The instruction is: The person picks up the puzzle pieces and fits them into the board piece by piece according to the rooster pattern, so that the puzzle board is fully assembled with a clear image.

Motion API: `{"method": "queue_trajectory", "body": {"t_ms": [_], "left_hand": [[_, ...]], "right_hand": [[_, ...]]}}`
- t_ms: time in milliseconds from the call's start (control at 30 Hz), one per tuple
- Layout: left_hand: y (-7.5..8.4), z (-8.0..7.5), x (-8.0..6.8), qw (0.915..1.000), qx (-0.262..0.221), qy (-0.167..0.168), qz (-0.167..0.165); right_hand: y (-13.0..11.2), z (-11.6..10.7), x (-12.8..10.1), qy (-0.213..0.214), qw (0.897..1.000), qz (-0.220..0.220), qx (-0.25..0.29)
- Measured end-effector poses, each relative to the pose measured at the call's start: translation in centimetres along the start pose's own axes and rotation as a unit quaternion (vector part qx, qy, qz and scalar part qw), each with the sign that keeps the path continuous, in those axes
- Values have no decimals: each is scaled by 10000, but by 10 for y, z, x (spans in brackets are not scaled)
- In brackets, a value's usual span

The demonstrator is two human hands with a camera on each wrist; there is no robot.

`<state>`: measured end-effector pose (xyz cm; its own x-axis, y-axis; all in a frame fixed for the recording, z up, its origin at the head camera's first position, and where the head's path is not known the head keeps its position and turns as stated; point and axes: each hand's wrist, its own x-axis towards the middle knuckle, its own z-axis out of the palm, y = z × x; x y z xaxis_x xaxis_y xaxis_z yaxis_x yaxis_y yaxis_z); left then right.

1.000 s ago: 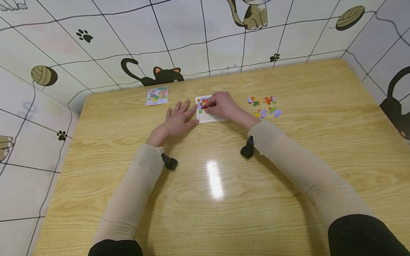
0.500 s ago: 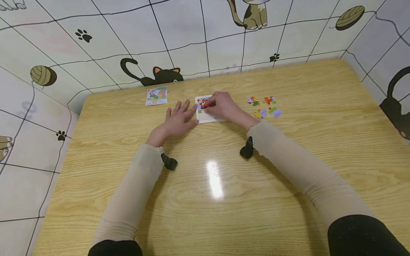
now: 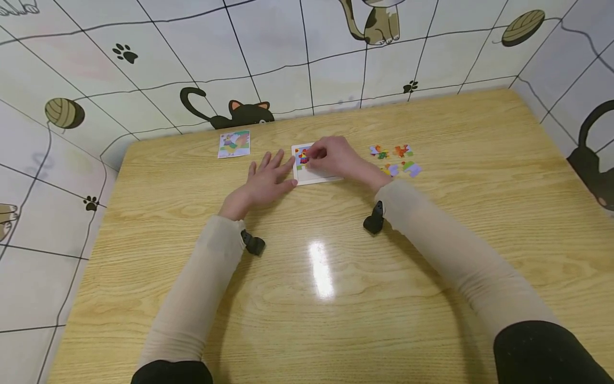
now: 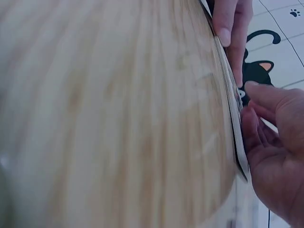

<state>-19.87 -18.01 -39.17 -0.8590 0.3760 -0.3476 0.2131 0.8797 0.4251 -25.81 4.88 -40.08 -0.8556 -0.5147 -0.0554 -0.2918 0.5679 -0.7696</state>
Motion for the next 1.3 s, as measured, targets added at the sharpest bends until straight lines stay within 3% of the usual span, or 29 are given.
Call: {"method": "queue_trajectory", "body": {"t_ms": [133, 267, 733, 1033, 1300], "left_hand": [[0, 0, -1, 10000, 11, 8, -3], [-1, 1, 0, 10000, 11, 1, 22], [0, 1, -2, 10000, -28, 11, 21], [2, 0, -1, 10000, -13, -38, 12], [0, 1, -1, 10000, -42, 6, 39]], "right_hand": [[5, -15, -10, -116, 9969, 271, 724], [15, -35, -21, -73, 9936, 376, 1065], [54, -94, -65, 207, 9939, 654, 858], [81, -115, -79, 343, 9899, 1116, 804], [88, -119, -79, 355, 9937, 1016, 327]]}}
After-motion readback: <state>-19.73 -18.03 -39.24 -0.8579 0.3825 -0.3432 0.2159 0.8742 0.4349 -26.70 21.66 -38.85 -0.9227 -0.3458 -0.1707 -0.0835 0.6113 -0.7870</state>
